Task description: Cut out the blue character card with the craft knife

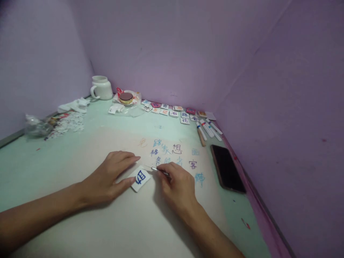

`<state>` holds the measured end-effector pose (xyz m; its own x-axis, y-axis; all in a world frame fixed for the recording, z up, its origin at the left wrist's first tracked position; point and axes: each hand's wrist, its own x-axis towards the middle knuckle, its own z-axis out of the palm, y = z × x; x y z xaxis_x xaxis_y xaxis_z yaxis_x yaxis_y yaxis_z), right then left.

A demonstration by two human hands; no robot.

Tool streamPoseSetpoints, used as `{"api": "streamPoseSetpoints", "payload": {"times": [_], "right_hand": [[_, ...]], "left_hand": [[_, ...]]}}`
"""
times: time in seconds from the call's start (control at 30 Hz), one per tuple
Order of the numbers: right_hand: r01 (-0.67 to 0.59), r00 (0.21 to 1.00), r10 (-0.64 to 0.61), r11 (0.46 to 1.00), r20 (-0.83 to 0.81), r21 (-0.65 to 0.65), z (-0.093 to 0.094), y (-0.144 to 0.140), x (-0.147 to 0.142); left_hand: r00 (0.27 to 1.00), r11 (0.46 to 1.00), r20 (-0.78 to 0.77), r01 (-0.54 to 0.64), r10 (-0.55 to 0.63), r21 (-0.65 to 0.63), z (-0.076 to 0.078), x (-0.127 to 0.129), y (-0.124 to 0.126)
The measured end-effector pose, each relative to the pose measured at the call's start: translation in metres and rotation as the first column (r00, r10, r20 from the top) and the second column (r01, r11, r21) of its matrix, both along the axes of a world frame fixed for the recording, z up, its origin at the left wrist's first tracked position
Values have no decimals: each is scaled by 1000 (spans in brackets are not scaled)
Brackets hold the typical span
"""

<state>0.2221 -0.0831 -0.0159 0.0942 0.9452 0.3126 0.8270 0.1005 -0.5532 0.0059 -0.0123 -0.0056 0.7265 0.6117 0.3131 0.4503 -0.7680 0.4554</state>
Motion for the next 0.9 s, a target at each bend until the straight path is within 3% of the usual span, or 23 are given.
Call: {"api": "streamPoseSetpoints", "payload": {"times": [0.17,0.3,0.4,0.57,0.9], "right_hand": [[6,1000,-5,999,24,-43,4,-3,-1],[1,1000,0,999,20,-47,6,-6,-3],[-8,1000,9,999,17,-47,6,-7,-4],[-34,999,34,999,2,-27,4,-9,-6],[-101,995,101,989,5,105,-5,-22,-6]], "left_hand": [[991,1000,-131,18,-21,-23,2,4,-6],[977,996,-194,-81,85,31,5,5,-9],[985,995,-151,-75,84,63,3,4,-8],[991,996,-91,94,-94,0,-3,0,-6],[996,995,-75,45,-52,-92,1,1,-12]]}}
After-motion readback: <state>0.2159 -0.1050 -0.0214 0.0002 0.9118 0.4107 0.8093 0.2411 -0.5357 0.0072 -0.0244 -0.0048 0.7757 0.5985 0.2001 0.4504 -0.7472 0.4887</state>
